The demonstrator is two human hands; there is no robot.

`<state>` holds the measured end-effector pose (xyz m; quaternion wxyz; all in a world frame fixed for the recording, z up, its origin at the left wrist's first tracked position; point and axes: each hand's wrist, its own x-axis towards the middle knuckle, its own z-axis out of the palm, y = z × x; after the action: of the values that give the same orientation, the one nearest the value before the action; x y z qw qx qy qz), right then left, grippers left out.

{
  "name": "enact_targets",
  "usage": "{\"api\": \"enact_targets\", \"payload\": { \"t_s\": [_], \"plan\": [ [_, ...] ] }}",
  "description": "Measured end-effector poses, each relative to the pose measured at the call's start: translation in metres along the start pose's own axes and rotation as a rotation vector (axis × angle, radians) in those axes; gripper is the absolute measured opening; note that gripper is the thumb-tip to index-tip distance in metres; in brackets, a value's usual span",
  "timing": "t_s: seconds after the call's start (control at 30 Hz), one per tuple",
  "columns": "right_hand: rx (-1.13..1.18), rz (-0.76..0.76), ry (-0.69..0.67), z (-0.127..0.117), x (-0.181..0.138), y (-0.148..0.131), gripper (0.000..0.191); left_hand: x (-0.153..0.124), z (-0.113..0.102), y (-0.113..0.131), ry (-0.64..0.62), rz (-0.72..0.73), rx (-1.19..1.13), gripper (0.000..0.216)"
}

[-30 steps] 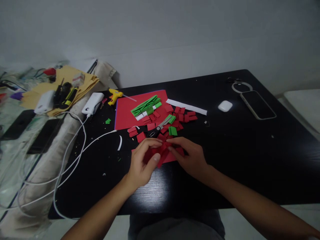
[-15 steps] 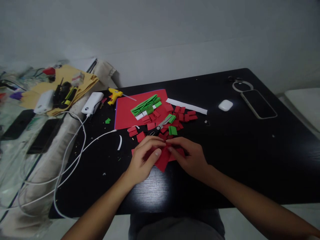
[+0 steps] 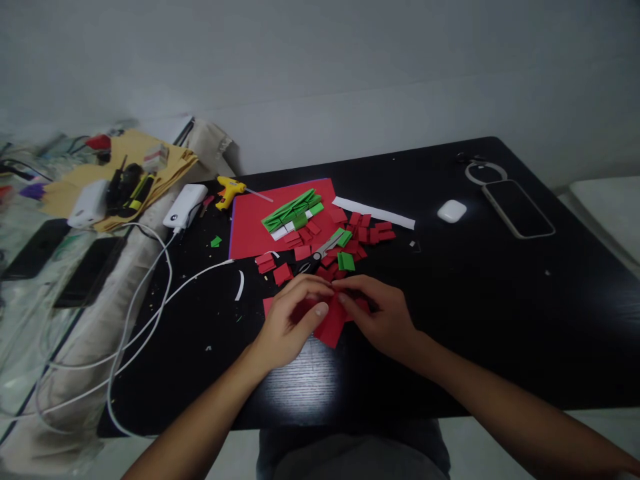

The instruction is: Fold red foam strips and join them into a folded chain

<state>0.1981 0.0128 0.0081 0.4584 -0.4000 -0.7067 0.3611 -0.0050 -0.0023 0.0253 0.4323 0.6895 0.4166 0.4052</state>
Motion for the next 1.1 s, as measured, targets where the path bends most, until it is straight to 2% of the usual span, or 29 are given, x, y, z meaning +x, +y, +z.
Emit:
{"api": "enact_targets", "payload": {
  "t_s": [0.2, 0.33, 0.43, 0.57, 0.67, 0.97, 1.1],
  "plan": [
    [0.055, 0.105, -0.003, 0.0, -0.001, 0.002, 0.015, 0.0, 0.003, -0.002, 0.079, -0.035, -0.03, 0.018],
    [0.17, 0.212, 0.01, 0.002, -0.002, 0.003, 0.021, 0.0, 0.003, -0.005, 0.105, -0.004, -0.019, 0.016],
    [0.256, 0.295, -0.01, 0.002, -0.002, 0.003, 0.017, -0.001, -0.001, -0.005, 0.065, 0.09, 0.018, 0.017],
    [0.419, 0.427, -0.061, -0.001, 0.002, -0.002, 0.019, -0.003, -0.005, -0.001, -0.06, 0.223, 0.121, 0.029],
    [0.502, 0.51, -0.1, -0.003, 0.005, -0.003, 0.018, -0.004, -0.008, 0.0, -0.124, 0.289, 0.193, 0.029],
    [0.532, 0.505, -0.169, -0.003, 0.006, 0.0, 0.018, -0.002, -0.012, -0.001, -0.098, 0.319, 0.263, 0.024],
    [0.493, 0.498, -0.186, -0.004, 0.007, -0.001, 0.016, -0.001, -0.007, 0.0, -0.035, 0.279, 0.275, 0.007]
  ]
}}
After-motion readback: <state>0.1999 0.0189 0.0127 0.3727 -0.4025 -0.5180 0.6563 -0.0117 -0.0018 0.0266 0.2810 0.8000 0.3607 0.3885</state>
